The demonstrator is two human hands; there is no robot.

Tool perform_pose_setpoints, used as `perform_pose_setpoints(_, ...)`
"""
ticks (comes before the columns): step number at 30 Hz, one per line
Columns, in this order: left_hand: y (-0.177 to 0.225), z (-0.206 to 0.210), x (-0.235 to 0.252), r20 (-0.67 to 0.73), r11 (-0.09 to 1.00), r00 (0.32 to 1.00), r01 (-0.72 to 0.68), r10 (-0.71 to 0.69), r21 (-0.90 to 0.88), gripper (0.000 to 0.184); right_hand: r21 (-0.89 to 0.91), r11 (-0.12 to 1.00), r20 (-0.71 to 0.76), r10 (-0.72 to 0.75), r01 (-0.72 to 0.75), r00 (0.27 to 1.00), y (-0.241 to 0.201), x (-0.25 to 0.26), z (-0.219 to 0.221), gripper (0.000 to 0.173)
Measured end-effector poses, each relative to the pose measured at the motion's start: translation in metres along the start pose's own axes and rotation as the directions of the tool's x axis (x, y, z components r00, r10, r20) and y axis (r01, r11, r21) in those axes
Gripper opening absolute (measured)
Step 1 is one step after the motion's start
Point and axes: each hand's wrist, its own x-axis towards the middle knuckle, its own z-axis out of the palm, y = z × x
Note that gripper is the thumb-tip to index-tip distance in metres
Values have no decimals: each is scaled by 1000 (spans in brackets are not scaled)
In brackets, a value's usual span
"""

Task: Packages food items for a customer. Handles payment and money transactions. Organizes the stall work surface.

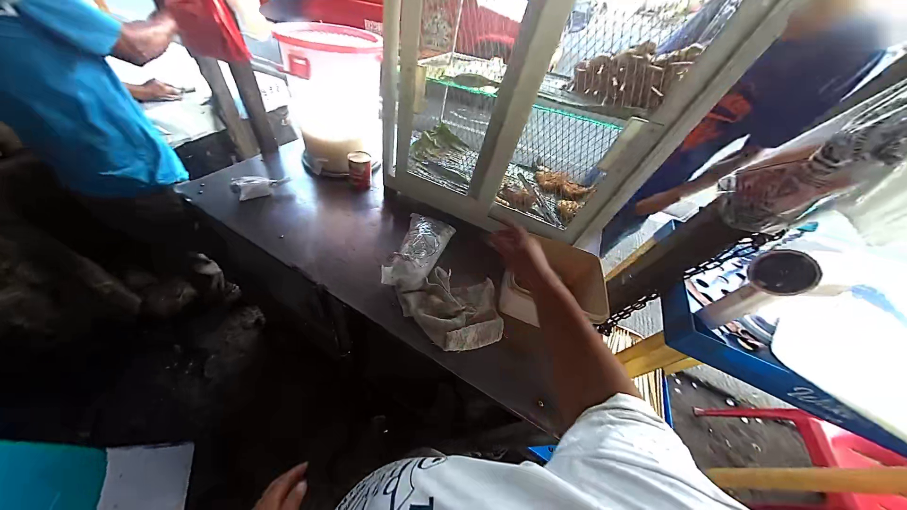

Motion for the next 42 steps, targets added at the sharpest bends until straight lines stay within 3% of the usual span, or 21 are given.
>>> perform_pose_setpoints(3, 62, -13, 66, 62, 966, 969, -245, 240, 87, 38, 224, 970, -242, 146, -91, 959, 21, 31, -39, 59)
perform_pose_setpoints(5, 111, -13, 105, 120, 901, 908, -414, 401, 129, 37, 348, 933, -379, 228, -90, 897, 39, 50, -58, 60)
perform_pose_setpoints(7, 157, -11, 135, 247, 806, 813, -571, 527, 157, 38, 443, 890, -462, 327, -105, 824, 55, 64, -70, 62)
perform_pose_setpoints(10, 215, 2, 175, 417, 613, 597, -782, 685, 113, 38, 488, 862, -508, 405, -134, 760, 67, 87, -79, 66)
perform_pose_setpoints(12, 242, 14, 199, 498, 522, 480, -851, 722, 63, 37, 473, 863, -505, 432, -180, 747, 69, 102, -77, 67)
perform_pose_setpoints(13, 253, 21, 211, 553, 527, 460, -849, 695, 44, 39, 474, 861, -514, 442, -186, 735, 69, 109, -75, 68)
perform_pose_setpoints(16, 274, 39, 244, 682, 628, 486, -777, 547, 50, 46, 525, 846, -589, 439, -91, 678, 71, 126, -62, 69)
perform_pose_setpoints(19, 285, 50, 275, 701, 584, 560, -772, 441, 249, 47, 587, 809, -513, 406, -36, 756, 64, 142, -45, 72)
perform_pose_setpoints(21, 278, 54, 291, 623, 476, 580, -807, 524, 351, 43, 546, 834, -375, 328, -79, 867, 51, 148, -37, 68)
perform_pose_setpoints(23, 267, 54, 306, 493, 360, 552, -826, 673, 434, 42, 436, 895, -242, 219, -96, 945, 36, 150, -41, 58)
perform_pose_setpoints(26, 252, 43, 323, 355, 330, 542, -796, 762, 508, 45, 147, 989, -440, 73, -8, 895, 40, 149, -48, 49)
perform_pose_setpoints(28, 248, 33, 331, 283, 357, 558, -768, 780, 532, 47, 111, 994, -557, 76, -16, 827, 53, 157, -42, 58)
perform_pose_setpoints(31, 247, 28, 336, 202, 404, 565, -756, 800, 515, 46, 78, 995, -302, 83, -62, 950, 56, 164, -22, 69)
perform_pose_setpoints(33, 246, 29, 337, 190, 407, 564, -753, 804, 517, 46, 60, 997, -65, 53, -49, 996, 55, 171, -16, 61)
perform_pose_setpoints(34, 244, 29, 337, 188, 410, 566, -752, 802, 516, 46, 47, 998, -40, 51, -50, 998, 60, 175, -18, 53)
perform_pose_setpoints(37, 241, 29, 338, 177, 410, 557, -758, 811, 508, 46, -215, 948, -184, 197, -235, 963, 97, 188, -42, 39)
perform_pose_setpoints(40, 241, 28, 339, 175, 409, 550, -765, 816, 497, 47, -418, 745, -234, 466, -520, 854, 145, 201, -52, 60)
perform_pose_setpoints(42, 240, 29, 340, 170, 405, 542, -770, 823, 493, 47, -484, 656, -234, 540, -579, 808, 155, 209, -54, 54)
